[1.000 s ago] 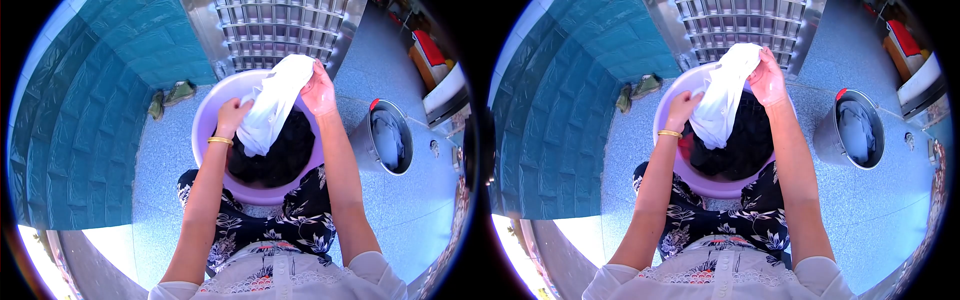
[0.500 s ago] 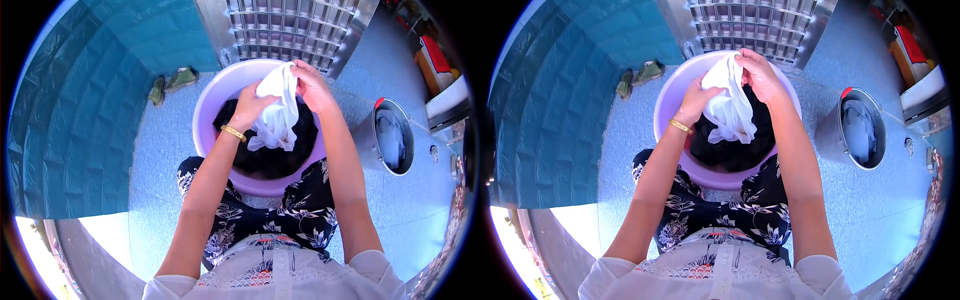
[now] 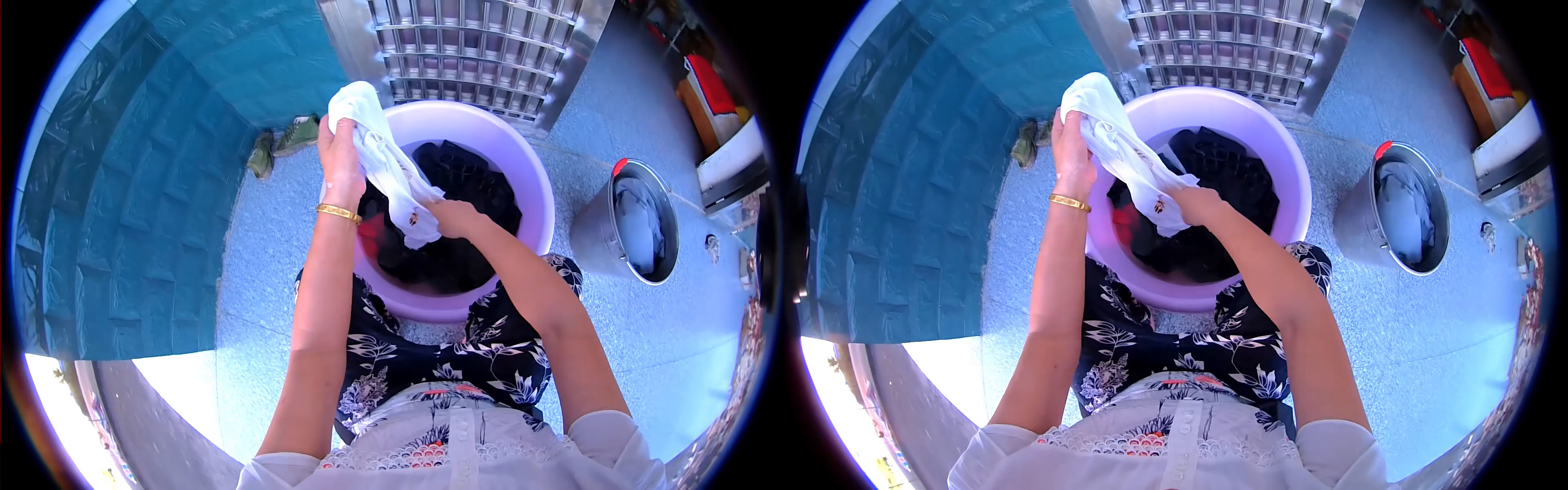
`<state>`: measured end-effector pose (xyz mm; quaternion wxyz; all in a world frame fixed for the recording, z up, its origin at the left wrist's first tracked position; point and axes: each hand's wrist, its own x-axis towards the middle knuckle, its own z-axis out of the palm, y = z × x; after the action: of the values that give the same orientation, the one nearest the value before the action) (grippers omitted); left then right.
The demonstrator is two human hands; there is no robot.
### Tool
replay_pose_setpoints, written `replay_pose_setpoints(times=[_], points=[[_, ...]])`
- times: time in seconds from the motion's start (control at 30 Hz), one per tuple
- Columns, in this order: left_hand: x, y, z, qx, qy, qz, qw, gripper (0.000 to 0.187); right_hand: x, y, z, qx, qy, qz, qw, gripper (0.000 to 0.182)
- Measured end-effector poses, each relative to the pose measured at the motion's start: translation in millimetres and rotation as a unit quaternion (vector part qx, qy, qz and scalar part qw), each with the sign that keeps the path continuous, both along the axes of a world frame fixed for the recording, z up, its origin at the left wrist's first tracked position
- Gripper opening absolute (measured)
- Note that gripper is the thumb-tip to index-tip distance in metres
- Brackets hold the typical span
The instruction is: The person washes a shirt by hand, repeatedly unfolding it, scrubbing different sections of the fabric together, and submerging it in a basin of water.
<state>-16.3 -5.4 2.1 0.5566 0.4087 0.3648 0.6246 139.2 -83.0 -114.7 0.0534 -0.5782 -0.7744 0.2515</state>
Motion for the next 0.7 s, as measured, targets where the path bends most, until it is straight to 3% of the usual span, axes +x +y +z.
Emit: replay_pose_setpoints(times=[0.03,0.07,0.13,0.17,0.23,0.3,0.37,0.4,0.43,0.5,0.53,0.57,0.6,0.63,0.7], points=[[-9.3,6.5,-1.0,0.003,0.001,0.002,1.000,0.031,7.5,-3.5,-1.0,0.020,-0.075,-0.007,0.997,0.029],[-18.7,13.1,-2.0,0.020,0.083,0.066,0.994,0.035,15.6,-5.9,-0.8,0.040,-0.151,-0.015,0.988,0.027],[-41.2,30.6,-7.7,0.069,0.220,0.155,0.961,0.045,35.8,1.1,17.3,0.083,-0.186,-0.043,0.978,0.022],[-53.5,38.1,-10.6,0.071,0.215,0.158,0.961,0.045,46.6,6.2,28.8,0.108,-0.181,-0.067,0.975,0.024],[-71.8,44.8,-3.3,0.096,0.504,0.244,0.823,0.056,68.7,8.3,71.2,0.166,-0.180,-0.067,0.967,0.025],[-85.4,52.8,-0.5,0.133,0.528,0.227,0.807,0.047,86.4,10.3,112.5,0.251,-0.184,-0.066,0.948,0.021],[-90.1,53.2,8.1,0.273,0.632,0.205,0.696,0.030,95.9,9.1,158.6,0.276,-0.186,-0.079,0.940,0.019],[-89.2,55.7,15.8,0.311,0.623,0.195,0.691,0.024,100.1,8.1,176.9,0.284,-0.184,-0.090,0.937,0.019],[-86.6,55.0,27.9,0.311,0.621,0.198,0.692,0.024,105.2,6.6,191.5,0.307,-0.141,-0.088,0.937,0.019],[-78.3,54.3,51.5,0.147,0.544,0.073,0.823,0.026,111.5,1.3,219.4,0.334,-0.162,-0.096,0.924,0.016],[-73.8,54.5,59.5,0.160,0.506,0.076,0.844,0.025,116.6,1.5,227.0,0.337,-0.163,-0.095,0.923,0.016],[-69.9,55.4,66.6,0.162,0.505,0.077,0.844,0.025,123.1,2.0,233.2,0.290,-0.070,-0.111,0.948,0.015],[-65.8,56.7,73.0,0.124,0.408,0.043,0.904,0.024,129.1,0.9,238.0,0.240,0.025,-0.126,0.962,0.016],[-58.9,50.1,85.5,0.084,0.304,0.007,0.949,0.024,134.2,-1.3,242.1,0.243,0.024,-0.127,0.961,0.016],[-53.0,38.6,102.3,0.081,0.251,-0.029,0.964,0.025,142.7,-4.9,247.4,0.330,0.110,-0.125,0.929,0.016]])
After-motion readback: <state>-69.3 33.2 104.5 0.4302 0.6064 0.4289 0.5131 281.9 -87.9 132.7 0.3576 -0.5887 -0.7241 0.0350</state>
